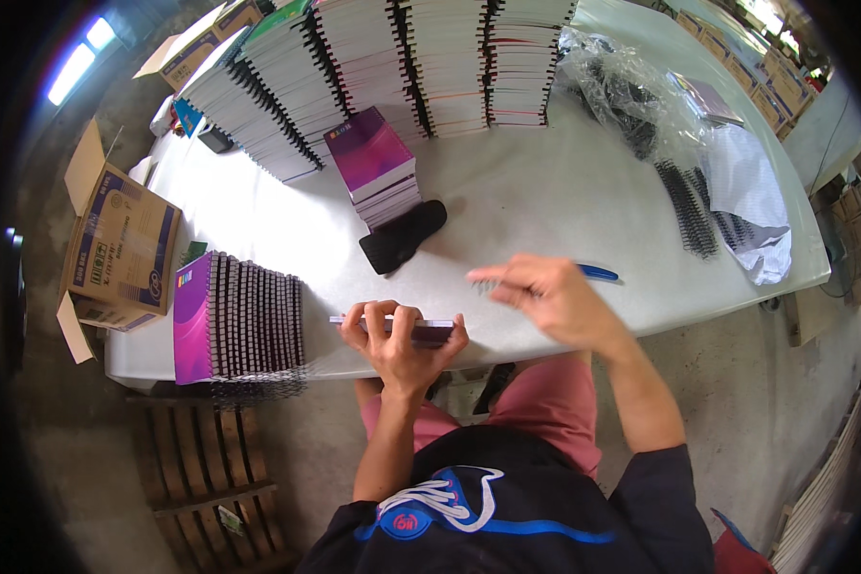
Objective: The person binds notebooks by sliding a spiral binding into a stack of pages and a cover, and then clips the excess binding with a tool.
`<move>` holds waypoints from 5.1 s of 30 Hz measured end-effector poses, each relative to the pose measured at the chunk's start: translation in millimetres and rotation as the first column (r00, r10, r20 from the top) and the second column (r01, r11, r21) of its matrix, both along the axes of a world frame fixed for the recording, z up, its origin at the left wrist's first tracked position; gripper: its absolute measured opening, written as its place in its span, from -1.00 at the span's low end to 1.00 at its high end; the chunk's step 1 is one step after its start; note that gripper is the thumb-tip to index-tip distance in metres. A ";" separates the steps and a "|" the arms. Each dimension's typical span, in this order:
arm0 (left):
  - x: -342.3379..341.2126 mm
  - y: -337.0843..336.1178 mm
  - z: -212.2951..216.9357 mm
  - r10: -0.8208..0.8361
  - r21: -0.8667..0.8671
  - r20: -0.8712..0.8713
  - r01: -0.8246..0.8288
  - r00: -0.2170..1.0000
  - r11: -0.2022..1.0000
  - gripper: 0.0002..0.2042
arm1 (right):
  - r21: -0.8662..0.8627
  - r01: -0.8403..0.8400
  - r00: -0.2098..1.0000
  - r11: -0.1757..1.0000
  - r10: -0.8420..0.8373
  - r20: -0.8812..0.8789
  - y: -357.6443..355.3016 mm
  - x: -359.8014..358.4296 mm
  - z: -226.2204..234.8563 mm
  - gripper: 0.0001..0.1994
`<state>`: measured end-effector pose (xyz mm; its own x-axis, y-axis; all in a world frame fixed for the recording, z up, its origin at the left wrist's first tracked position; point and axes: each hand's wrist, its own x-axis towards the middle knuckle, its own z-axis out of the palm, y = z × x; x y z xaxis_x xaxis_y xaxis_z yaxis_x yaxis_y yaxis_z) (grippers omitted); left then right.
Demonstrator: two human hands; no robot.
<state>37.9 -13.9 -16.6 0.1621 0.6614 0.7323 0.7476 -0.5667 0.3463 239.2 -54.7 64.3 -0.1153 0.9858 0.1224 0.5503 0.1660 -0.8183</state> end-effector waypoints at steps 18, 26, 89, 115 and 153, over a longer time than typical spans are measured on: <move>-11.3 -7.7 14.9 0.006 -0.153 -0.114 -0.024 0.993 0.988 -0.50 | -0.190 -0.106 0.965 0.976 0.055 -0.258 8.9 -34.9 -7.3 -0.60; -29.5 -8.8 11.6 -0.047 -0.096 -0.075 0.040 0.996 0.995 -0.51 | 0.014 -0.249 0.966 0.968 0.247 0.080 -5.4 -25.4 -7.6 -0.70; -29.1 11.9 -1.2 -0.321 -0.179 0.381 0.410 0.867 0.895 -0.43 | 0.273 -0.325 0.585 0.905 0.419 -0.694 31.7 -26.2 -42.9 -0.79; -27.6 29.3 -22.9 -0.209 -0.294 0.739 0.586 0.641 0.755 0.01 | 0.242 -0.192 0.723 0.951 0.304 -0.620 45.7 -46.5 -35.7 -0.83; -36.6 1.7 20.2 -0.203 -0.041 0.639 0.296 0.742 0.954 -0.68 | 0.289 0.401 0.860 0.870 -0.466 0.209 -55.4 -42.5 -43.6 -0.68</move>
